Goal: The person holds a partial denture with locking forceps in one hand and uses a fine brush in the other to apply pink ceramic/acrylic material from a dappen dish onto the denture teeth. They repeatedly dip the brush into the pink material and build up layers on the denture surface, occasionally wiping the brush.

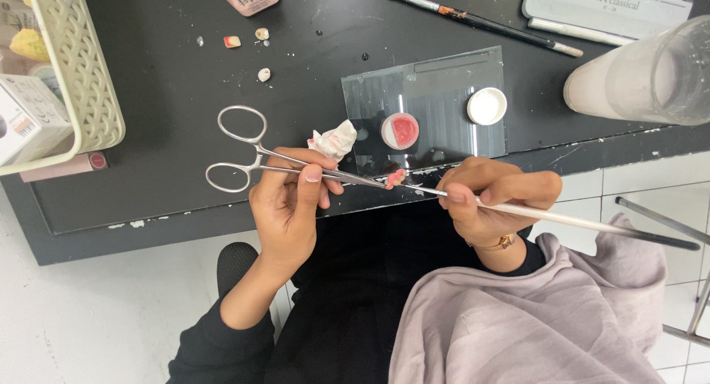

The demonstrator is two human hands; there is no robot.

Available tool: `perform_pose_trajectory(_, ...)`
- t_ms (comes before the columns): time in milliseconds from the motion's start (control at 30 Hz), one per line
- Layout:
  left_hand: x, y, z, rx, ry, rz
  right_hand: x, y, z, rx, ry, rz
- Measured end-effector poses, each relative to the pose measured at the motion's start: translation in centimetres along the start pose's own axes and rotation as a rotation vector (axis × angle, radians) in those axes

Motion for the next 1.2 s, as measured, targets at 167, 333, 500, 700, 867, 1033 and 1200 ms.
perform_pose_trajectory(167,0.16,0.05,0.07,0.013,-0.018,-0.001,0.34,-0.25,0.10,-0.021,0.033,-0.036)
perform_pose_trajectory(333,0.14,0.00,0.08,0.016,-0.004,-0.001,0.34,-0.34,-0.02,0.031,-0.065,-0.031)
perform_pose_trajectory(500,0.08,0.04,0.07,0.009,-0.014,0.001,0.02,0.07,0.01,0.031,-0.051,0.063)
perform_pose_trajectory(700,0.15,0.01,0.11,0.004,-0.011,0.002,-0.21,0.24,0.07,0.019,-0.047,0.107)
perform_pose_trajectory(867,0.19,-0.09,0.14,0.012,-0.014,0.002,-0.31,0.16,-0.01,0.042,-0.061,0.103)
perform_pose_trajectory(1033,0.15,-0.09,0.11,0.004,-0.020,0.003,-0.33,0.15,0.07,0.049,-0.080,0.119)
perform_pose_trajectory(1200,0.18,-0.10,0.11,0.008,-0.016,-0.001,-0.31,0.18,0.19,0.033,-0.078,0.113)
Point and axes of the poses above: each hand's wrist, its own y-axis towards the middle knuckle, its own x-axis out of the back of the hand, z = x × y, the point moved 5 cm from there along y, towards the middle knuckle, and after that the axes turned 13 degrees about -z, right-handed, at the moved point
